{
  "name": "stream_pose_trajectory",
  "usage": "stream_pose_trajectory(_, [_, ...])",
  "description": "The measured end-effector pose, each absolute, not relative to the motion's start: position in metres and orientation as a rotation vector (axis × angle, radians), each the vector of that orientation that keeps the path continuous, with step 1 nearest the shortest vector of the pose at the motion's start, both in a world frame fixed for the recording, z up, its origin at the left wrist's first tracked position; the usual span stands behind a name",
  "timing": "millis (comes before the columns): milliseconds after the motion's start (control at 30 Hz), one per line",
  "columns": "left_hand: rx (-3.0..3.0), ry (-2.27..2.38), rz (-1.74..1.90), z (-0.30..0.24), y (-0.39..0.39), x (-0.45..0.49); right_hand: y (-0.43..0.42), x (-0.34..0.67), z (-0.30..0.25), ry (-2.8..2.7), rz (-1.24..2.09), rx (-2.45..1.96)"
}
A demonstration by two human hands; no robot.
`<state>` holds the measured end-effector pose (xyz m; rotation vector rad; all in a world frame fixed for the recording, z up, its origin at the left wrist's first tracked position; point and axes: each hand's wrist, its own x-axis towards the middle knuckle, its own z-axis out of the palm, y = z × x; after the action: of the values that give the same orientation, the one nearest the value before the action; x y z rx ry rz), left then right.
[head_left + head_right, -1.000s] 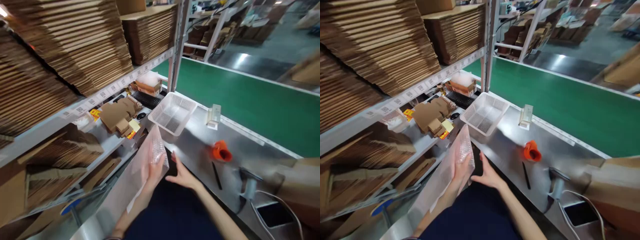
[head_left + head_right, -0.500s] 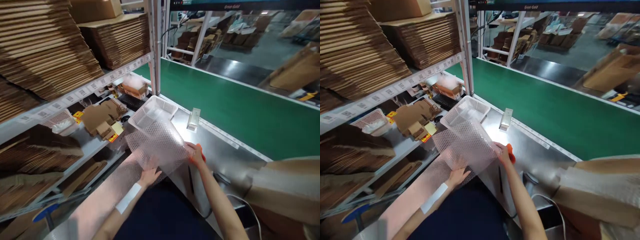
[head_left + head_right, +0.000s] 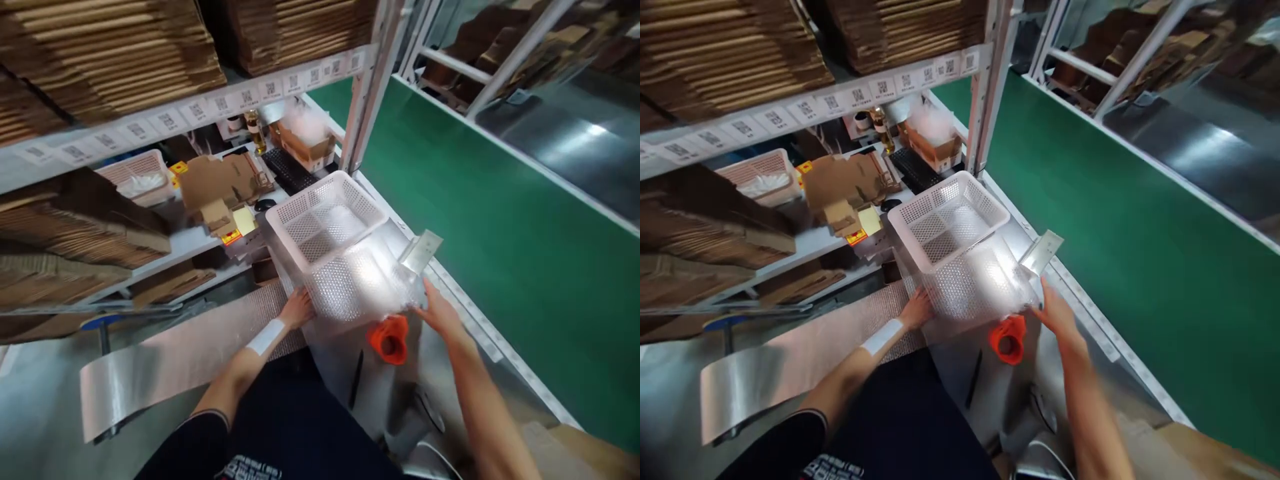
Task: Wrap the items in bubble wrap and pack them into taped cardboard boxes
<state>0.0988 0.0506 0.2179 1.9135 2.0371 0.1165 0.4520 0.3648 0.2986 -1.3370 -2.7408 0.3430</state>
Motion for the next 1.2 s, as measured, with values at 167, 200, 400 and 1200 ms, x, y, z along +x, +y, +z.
stream_pose_trajectory(167, [1.916,2.025,0.207,0.212,0.052,0.099,0.313,0.431,0.301,-2.751,0.344,-1.304])
stream_pose_trajectory(200, [1.914,2.022,0.212,0.21,0.051,0.102,0.289,0.415,0.3,-2.718,0.436,-1.242])
stream_pose_trajectory(400, [1.86,2.027,0.288,0.21,0.054,0.125,0.151,0.293,0.253,-2.601,0.829,-1.162])
stream_pose_trajectory(1200, [1.673,2.146,0.542,0.21,0.085,0.05,0.14,0.263,0.247,-2.715,0.369,-1.356])
